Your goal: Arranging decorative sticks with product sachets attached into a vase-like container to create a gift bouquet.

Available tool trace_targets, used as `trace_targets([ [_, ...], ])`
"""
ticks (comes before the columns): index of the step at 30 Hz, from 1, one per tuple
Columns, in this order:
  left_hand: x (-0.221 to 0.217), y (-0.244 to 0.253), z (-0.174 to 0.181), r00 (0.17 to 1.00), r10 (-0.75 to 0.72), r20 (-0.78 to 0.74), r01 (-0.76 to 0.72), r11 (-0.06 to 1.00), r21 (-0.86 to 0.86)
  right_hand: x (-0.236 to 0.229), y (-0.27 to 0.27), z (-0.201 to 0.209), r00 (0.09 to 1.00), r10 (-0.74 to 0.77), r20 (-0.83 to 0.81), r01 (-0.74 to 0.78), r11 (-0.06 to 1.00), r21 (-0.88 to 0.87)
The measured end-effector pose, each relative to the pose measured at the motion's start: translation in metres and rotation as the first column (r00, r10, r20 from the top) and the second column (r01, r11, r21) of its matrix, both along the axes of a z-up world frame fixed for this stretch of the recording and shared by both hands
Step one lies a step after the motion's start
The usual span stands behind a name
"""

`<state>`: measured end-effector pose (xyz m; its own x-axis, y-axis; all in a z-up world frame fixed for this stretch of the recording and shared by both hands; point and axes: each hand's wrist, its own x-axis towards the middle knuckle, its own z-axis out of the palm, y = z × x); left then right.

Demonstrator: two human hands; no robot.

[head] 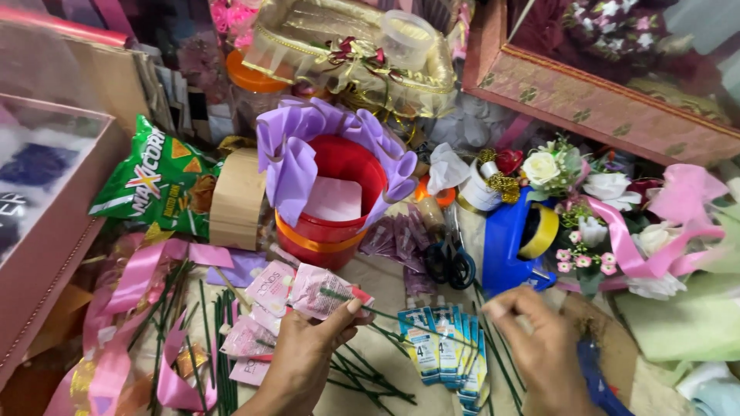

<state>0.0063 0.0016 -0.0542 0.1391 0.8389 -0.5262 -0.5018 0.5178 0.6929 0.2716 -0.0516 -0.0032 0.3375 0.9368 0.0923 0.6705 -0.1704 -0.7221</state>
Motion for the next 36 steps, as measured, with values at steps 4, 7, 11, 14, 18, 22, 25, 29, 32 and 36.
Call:
trace_targets([
  [4,-0.001,0.0,0.01,1.0,-0.001,-0.014,0.0,0.997,-0.078,-0.057,-0.002,-0.004,0.92,0.363,-0.147,-0.347,0.93,0.125],
  [7,-0.001,-0.002,-0.001,1.0,0.021,0.023,-0.021,1.0,-0.006,-0.091,0.006,-0.011,0.883,0.399,-0.247,-0.388,0.917,0.094],
  [11,-0.003,-0.003,-0.008,0.996,0.051,0.066,-0.053,0.998,0.035,-0.109,0.014,-0.022,0.9,0.358,-0.25,-0.342,0.934,0.107],
  [14,-0.005,-0.002,-0.007,0.998,0.049,0.05,-0.051,0.998,0.039,-0.115,0.018,-0.024,0.91,0.36,-0.208,-0.336,0.931,0.142],
  [18,-0.005,-0.002,-0.006,0.999,0.04,-0.003,-0.039,0.998,0.058,-0.119,0.021,-0.024,0.933,0.338,-0.123,-0.316,0.934,0.17],
  [22,-0.004,-0.003,-0.009,0.999,0.037,0.003,-0.037,0.998,0.05,-0.12,0.021,-0.023,0.942,0.321,-0.095,-0.306,0.941,0.143],
  [25,-0.005,-0.002,-0.005,0.999,0.035,0.002,-0.035,0.998,0.051,-0.12,0.022,-0.026,0.949,0.303,-0.086,-0.291,0.948,0.129],
  [29,-0.007,-0.003,0.003,1.0,-0.006,-0.005,0.006,1.0,0.024,-0.122,0.023,-0.029,0.957,0.288,-0.038,-0.279,0.949,0.149],
  [32,-0.008,-0.003,0.005,0.999,-0.019,-0.041,0.021,0.998,0.057,-0.124,0.024,-0.029,0.958,0.285,0.0,-0.281,0.944,0.175],
  [36,-0.01,-0.004,0.024,0.989,-0.038,-0.141,0.064,0.981,0.182,-0.125,0.024,-0.031,0.953,0.299,0.046,-0.301,0.922,0.241],
])
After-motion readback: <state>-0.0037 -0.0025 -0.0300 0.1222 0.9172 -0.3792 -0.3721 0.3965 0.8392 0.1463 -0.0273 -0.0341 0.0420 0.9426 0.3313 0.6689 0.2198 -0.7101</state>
